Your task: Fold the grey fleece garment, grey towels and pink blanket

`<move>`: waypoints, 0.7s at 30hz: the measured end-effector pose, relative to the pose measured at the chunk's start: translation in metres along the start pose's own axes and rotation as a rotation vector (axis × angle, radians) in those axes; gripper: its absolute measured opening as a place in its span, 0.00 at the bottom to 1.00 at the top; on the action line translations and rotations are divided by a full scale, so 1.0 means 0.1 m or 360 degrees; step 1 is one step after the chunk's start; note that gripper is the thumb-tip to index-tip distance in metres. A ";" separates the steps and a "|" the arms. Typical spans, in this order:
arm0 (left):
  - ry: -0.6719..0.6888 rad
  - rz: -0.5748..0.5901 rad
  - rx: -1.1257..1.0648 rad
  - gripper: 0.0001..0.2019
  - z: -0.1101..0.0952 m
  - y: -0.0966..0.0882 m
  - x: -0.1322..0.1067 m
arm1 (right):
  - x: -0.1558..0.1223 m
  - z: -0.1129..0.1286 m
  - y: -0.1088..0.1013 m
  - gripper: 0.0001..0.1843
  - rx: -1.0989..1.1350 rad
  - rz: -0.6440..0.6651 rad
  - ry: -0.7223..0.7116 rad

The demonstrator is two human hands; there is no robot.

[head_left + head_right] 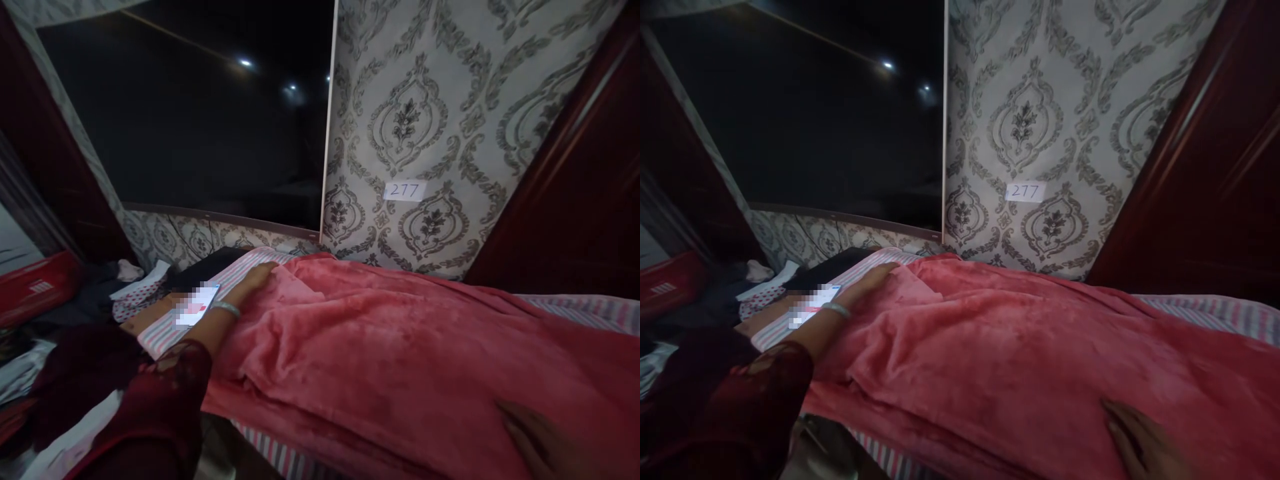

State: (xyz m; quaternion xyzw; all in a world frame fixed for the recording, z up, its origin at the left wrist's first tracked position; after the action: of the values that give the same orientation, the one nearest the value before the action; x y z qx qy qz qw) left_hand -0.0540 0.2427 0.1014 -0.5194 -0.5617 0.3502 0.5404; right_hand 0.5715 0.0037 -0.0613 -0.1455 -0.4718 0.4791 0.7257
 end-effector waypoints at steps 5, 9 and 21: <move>0.0007 0.0212 0.0167 0.27 -0.06 0.32 0.50 | -0.03 0.01 -0.03 0.17 -0.0035 -0.0027 0.0054; 0.0010 0.0319 0.0245 0.27 -0.09 0.50 0.70 | -0.05 0.04 -0.07 0.19 -0.0071 0.0013 0.0105; -0.0371 -0.0022 -0.0092 0.02 0.28 -0.40 0.55 | -0.04 0.07 -0.04 0.20 -0.0119 0.0103 0.0088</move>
State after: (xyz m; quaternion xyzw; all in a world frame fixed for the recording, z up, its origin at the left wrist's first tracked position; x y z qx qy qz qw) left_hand -0.0827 0.2919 0.1478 -0.4866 -0.6341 0.3881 0.4588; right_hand 0.5674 -0.0039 -0.0570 -0.2009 -0.4643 0.4802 0.7166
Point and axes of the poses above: each hand's wrist, its own x-axis towards the middle knuckle, its own y-axis out of the palm, z = x × y, the point moved 8 cm from there along x, towards the middle knuckle, and after that the axes turned 5 degrees about x, right-handed, at the moved point
